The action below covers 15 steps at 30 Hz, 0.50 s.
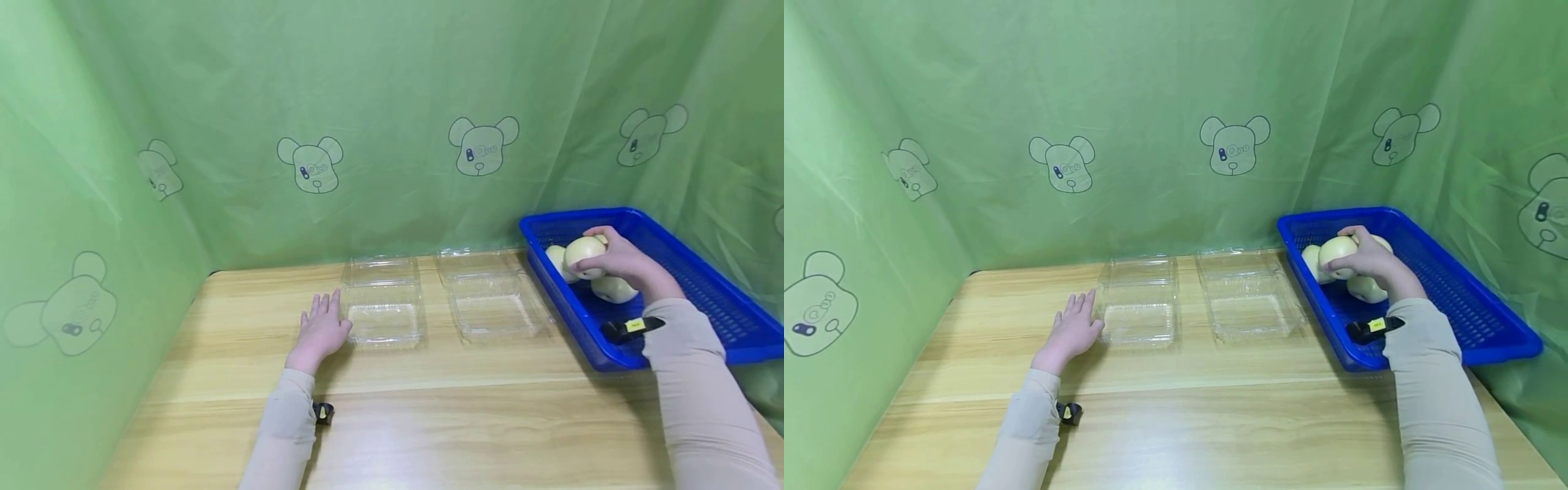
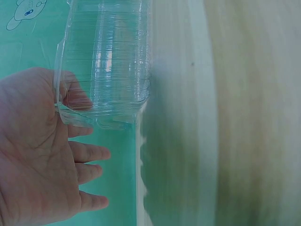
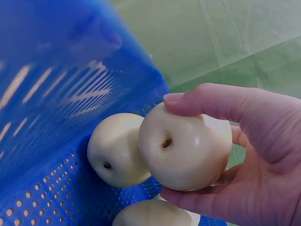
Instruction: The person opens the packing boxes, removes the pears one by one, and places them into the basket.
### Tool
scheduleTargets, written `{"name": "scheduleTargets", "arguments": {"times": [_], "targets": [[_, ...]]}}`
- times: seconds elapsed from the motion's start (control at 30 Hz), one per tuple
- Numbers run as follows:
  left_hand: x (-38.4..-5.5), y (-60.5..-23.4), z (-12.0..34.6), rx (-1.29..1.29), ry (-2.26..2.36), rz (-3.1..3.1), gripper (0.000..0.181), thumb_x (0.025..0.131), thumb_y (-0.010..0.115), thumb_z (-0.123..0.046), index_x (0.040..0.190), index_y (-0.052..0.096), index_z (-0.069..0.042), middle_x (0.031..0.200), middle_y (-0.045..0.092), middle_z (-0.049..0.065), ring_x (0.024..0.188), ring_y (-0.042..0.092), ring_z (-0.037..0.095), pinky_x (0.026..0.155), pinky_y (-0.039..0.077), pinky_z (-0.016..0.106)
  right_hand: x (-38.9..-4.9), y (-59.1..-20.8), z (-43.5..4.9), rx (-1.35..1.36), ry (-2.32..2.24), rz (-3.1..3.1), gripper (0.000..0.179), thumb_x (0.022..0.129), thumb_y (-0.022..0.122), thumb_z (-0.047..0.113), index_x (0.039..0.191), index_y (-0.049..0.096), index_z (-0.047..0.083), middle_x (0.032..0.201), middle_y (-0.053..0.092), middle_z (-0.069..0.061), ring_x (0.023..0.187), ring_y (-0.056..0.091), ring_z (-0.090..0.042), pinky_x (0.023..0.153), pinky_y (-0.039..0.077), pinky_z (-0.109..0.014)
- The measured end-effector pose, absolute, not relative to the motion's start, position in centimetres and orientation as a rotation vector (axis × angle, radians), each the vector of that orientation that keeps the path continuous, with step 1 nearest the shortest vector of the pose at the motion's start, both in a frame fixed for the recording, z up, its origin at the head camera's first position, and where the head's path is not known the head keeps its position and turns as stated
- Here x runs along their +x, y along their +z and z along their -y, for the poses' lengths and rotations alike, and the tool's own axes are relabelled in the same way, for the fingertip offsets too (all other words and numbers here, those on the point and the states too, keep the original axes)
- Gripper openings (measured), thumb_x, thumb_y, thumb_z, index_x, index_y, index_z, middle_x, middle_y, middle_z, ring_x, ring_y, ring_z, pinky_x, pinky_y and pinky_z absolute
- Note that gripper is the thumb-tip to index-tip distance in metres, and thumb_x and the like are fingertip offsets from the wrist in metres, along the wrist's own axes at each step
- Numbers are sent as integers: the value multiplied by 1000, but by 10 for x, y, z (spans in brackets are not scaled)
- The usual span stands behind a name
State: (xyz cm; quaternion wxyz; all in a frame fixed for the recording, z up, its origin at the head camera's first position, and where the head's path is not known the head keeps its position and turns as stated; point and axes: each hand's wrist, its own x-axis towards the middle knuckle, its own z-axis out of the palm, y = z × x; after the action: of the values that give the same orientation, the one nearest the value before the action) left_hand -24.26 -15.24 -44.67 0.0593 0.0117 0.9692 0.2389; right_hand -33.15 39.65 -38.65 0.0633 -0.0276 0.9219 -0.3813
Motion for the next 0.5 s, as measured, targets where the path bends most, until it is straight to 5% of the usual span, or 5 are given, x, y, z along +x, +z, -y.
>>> {"name": "scheduleTargets", "arguments": {"times": [0.5], "targets": [[-244, -448, 153, 40, 717, -2939, 73, 96, 47, -33, 157, 14, -10, 162, 16, 20, 152, 4, 37, 120, 6, 65, -327, -390, -396, -62, -1183, -2619, 80, 85, 72, 14, 138, 16, -7, 125, 35, -31, 84, 56, -9, 71, 57, -29]]}}
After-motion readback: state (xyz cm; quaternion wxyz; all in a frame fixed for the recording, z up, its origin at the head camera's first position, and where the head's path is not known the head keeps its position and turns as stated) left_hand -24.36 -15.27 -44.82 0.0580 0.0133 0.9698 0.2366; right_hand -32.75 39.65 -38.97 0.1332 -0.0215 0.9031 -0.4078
